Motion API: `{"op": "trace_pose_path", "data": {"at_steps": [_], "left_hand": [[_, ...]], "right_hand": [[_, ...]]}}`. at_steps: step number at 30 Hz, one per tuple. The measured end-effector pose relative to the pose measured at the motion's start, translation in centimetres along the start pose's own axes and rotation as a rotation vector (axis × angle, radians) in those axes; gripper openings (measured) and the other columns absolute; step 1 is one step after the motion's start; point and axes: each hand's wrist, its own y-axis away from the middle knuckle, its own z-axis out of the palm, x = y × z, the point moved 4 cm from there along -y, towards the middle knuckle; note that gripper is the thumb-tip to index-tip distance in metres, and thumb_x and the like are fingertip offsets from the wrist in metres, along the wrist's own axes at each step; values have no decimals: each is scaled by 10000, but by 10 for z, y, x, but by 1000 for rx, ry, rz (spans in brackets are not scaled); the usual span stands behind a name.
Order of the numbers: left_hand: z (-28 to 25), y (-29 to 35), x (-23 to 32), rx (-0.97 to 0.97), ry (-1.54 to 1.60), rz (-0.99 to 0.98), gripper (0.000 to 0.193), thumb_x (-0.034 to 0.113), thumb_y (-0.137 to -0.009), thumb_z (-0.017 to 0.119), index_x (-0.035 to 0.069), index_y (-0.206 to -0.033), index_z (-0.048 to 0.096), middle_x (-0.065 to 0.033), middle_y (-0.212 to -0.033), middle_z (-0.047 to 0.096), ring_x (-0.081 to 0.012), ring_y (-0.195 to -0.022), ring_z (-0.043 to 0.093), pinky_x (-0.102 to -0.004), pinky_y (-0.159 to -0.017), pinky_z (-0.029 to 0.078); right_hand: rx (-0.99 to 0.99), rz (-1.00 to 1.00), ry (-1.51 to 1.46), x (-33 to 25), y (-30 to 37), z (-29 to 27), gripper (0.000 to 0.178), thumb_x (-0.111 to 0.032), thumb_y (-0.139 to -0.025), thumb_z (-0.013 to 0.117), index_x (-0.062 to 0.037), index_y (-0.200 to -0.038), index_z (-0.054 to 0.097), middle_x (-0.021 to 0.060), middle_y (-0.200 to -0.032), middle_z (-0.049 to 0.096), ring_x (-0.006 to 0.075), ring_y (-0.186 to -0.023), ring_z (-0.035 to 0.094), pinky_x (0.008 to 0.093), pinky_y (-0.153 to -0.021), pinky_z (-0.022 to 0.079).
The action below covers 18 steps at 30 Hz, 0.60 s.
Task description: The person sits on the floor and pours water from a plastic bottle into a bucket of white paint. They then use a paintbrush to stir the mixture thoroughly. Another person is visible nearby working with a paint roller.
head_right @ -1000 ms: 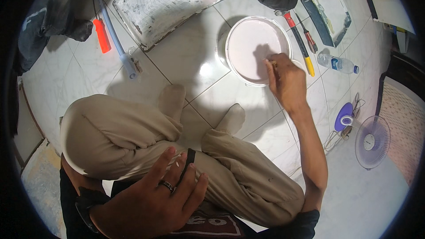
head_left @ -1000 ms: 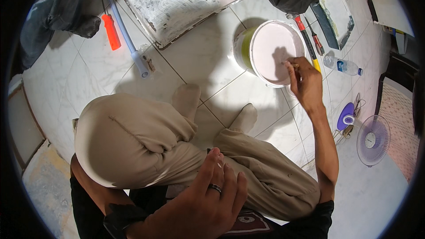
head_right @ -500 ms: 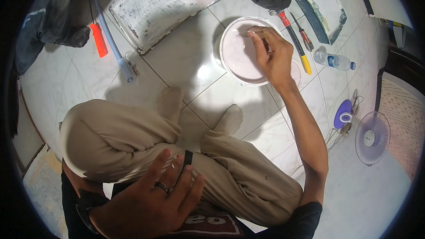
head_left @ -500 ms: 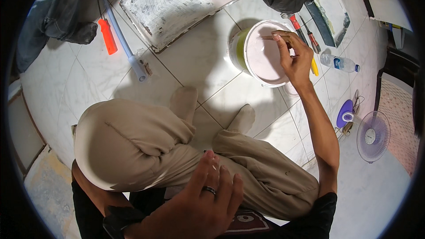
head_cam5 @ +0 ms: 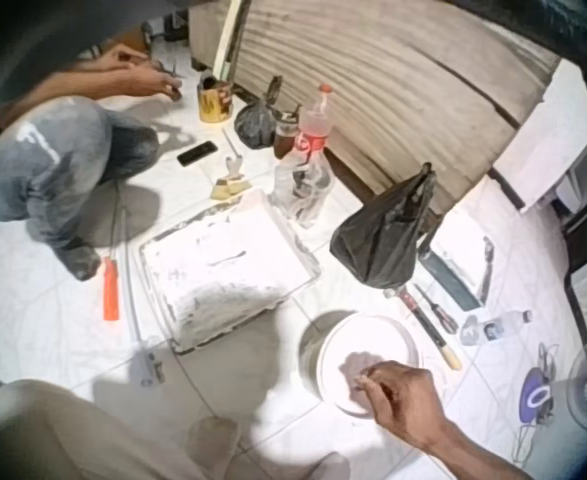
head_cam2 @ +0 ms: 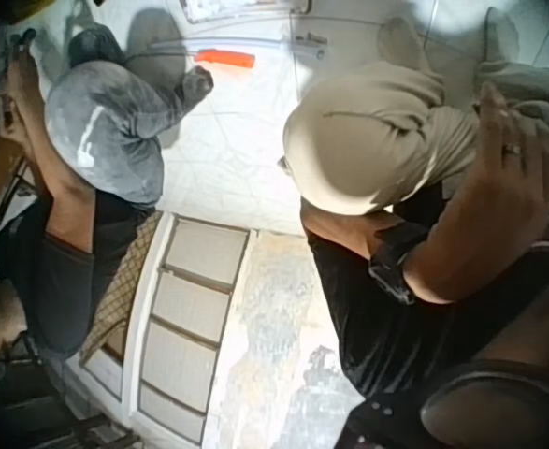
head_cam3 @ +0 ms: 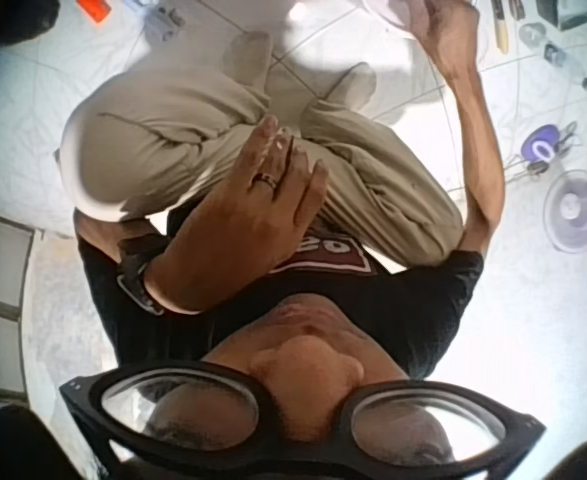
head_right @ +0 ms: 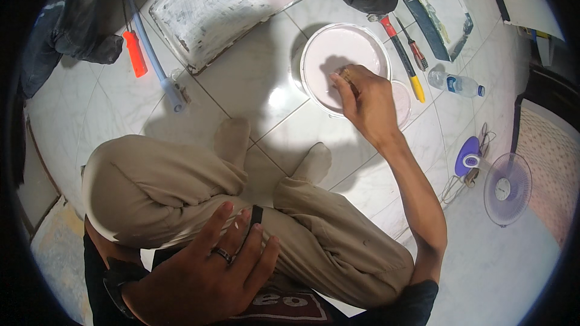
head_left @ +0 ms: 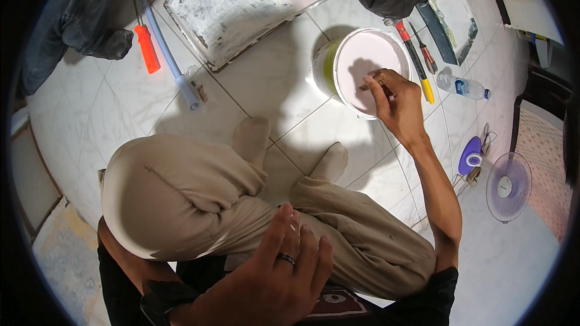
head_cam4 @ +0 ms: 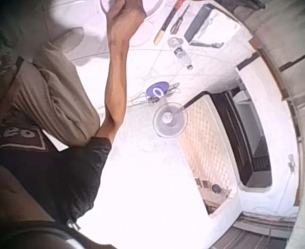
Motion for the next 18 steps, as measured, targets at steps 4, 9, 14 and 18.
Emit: {"op": "trace_pose_path", "data": {"at_steps": [4,9,14,18], "left_hand": [[-20,-5,-3,-94,13,-44,383,223,-968,594,-34,-1244,662,-211,-1129,717,-378,-1150,710,-578,-1211,413],[-20,-6,-1,-77,3,-92,385,215,-971,617,-33,-1264,643,-205,-1171,709,-360,-1195,690,-551,-1247,387],[-18,-10,-6,-184,31,82,436,262,-998,527,-47,-1268,675,-239,-1142,740,-406,-1179,719,-637,-1137,464],[-16,-8,-1,-158,57,-40,404,233,-987,578,-36,-1274,667,-218,-1159,732,-387,-1191,707,-617,-1175,436]], "right_hand": [[80,76,-222,0,-17,11,202,-148,-1019,723,27,-920,734,115,-726,652,112,-573,516,308,-566,440],[330,73,-342,24,-27,8,142,-118,-1030,715,10,-1001,770,87,-760,693,66,-633,595,248,-584,456],[238,-193,62,22,-24,-8,126,-80,-1002,717,10,-1088,739,159,-1050,769,294,-775,756,376,-685,603],[155,-164,272,24,-16,-18,117,-104,-1010,708,5,-1048,731,178,-1025,757,307,-748,744,375,-683,597]]}}
